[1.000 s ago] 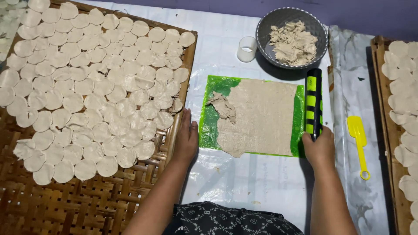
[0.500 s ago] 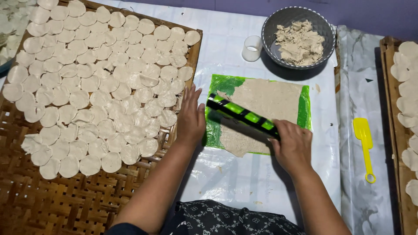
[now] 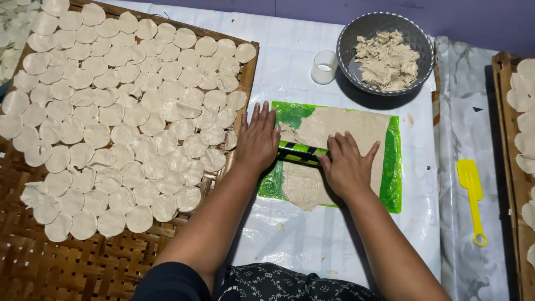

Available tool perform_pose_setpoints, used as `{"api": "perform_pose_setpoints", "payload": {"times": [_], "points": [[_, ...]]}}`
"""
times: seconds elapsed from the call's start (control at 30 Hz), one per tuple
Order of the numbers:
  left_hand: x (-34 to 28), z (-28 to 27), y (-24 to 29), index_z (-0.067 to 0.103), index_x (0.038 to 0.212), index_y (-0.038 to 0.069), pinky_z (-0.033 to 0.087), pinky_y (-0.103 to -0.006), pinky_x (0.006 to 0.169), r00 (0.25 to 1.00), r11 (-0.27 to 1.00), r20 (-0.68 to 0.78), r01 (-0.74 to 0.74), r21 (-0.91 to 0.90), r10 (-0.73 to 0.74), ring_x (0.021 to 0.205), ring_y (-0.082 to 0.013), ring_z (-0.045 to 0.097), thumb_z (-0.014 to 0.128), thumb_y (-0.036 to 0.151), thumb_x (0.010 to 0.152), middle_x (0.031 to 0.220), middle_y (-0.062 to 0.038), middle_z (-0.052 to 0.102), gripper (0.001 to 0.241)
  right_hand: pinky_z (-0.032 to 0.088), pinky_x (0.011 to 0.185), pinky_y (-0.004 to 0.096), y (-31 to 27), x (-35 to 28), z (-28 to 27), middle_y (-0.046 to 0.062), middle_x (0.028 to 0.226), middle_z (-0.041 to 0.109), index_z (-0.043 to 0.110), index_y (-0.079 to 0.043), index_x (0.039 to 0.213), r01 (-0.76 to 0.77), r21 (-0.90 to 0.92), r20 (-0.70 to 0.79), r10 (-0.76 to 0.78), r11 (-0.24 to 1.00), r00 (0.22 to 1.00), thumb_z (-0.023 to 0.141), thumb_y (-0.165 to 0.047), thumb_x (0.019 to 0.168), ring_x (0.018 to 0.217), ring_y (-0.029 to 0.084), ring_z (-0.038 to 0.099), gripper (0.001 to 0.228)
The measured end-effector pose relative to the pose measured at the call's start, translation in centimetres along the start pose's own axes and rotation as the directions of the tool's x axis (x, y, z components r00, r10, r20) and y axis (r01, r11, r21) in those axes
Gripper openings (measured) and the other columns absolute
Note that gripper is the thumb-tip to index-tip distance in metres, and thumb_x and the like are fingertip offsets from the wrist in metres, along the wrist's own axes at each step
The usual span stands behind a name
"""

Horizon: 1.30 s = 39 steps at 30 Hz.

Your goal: Rolling out dough and cutting it into small circular pieces using a round cutter.

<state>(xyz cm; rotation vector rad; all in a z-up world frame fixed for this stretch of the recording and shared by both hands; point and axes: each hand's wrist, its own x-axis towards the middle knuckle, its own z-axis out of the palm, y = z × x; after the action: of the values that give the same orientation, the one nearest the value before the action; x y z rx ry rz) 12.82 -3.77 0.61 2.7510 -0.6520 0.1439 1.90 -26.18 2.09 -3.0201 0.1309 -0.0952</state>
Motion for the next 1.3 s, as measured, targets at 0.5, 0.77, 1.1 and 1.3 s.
{"api": "perform_pose_setpoints", "payload": {"times": [0.5, 0.77, 1.1, 1.3], "points": [[11.5, -1.0, -0.4, 0.025, 0.160, 0.005, -0.006, -0.0513, 0.126, 0.991, 0.988, 0.042, 0.123, 0.091, -0.127, 0.158, -0.0248, 0.006, 0.026, 0.043, 0.107, 0.170, -0.014, 0.012, 0.065, 0.004, 0.123, 0.069, 1.3, 12.9, -0.9, 0.009, 0.162, 0.041, 0.048, -0.018, 0.155, -0.216, 0.082, 0.053, 0.212, 0.973, 0.976, 0.037, -0.049, 0.107, 0.152, 0.025, 0.030, 0.058], [7.4, -0.3, -0.6, 0.024, 0.161, 0.004, -0.005, -0.0532, 0.125, 0.989, 0.988, 0.069, 0.125, 0.096, -0.131, 0.158, -0.0270, 0.005, 0.029, 0.039, 0.105, 0.170, -0.015, 0.010, 0.066, 0.006, 0.119, 0.065, 0.9, 10.0, -0.3, 0.011, 0.167, 0.023, 0.041, -0.019, 0.155, -0.085, 0.027, 0.091, 0.083, 0.996, 0.992, 0.033, -0.042, 0.106, 0.154, 0.026, 0.018, 0.056], [-0.9, -0.2, 0.1, 0.029, 0.158, 0.002, 0.000, -0.0508, 0.126, 0.997, 0.991, 0.025, 0.075, 0.110, -0.078, 0.157, -0.0302, 0.011, 0.027, 0.040, 0.106, 0.169, -0.018, 0.017, 0.064, 0.020, 0.120, 0.055, -0.5, 1.7, 0.9, 0.023, 0.167, 0.025, 0.043, -0.003, 0.153, -0.014, -0.003, -0.065, 0.013, 1.000, 0.998, 0.044, -0.039, 0.105, 0.155, 0.034, 0.024, 0.060], [-6.8, -0.7, 0.9, 0.029, 0.159, 0.001, 0.004, -0.0488, 0.127, 0.999, 0.999, -0.027, 0.047, 0.022, -0.046, 0.158, -0.0302, 0.013, 0.030, 0.040, 0.108, 0.169, -0.018, 0.020, 0.064, 0.021, 0.122, 0.053, -1.1, -3.7, 1.5, 0.023, 0.165, 0.030, 0.037, 0.005, 0.154, 0.091, 0.074, -0.174, -0.077, 0.993, 0.982, 0.055, -0.035, 0.100, 0.152, 0.034, 0.030, 0.070]]}}
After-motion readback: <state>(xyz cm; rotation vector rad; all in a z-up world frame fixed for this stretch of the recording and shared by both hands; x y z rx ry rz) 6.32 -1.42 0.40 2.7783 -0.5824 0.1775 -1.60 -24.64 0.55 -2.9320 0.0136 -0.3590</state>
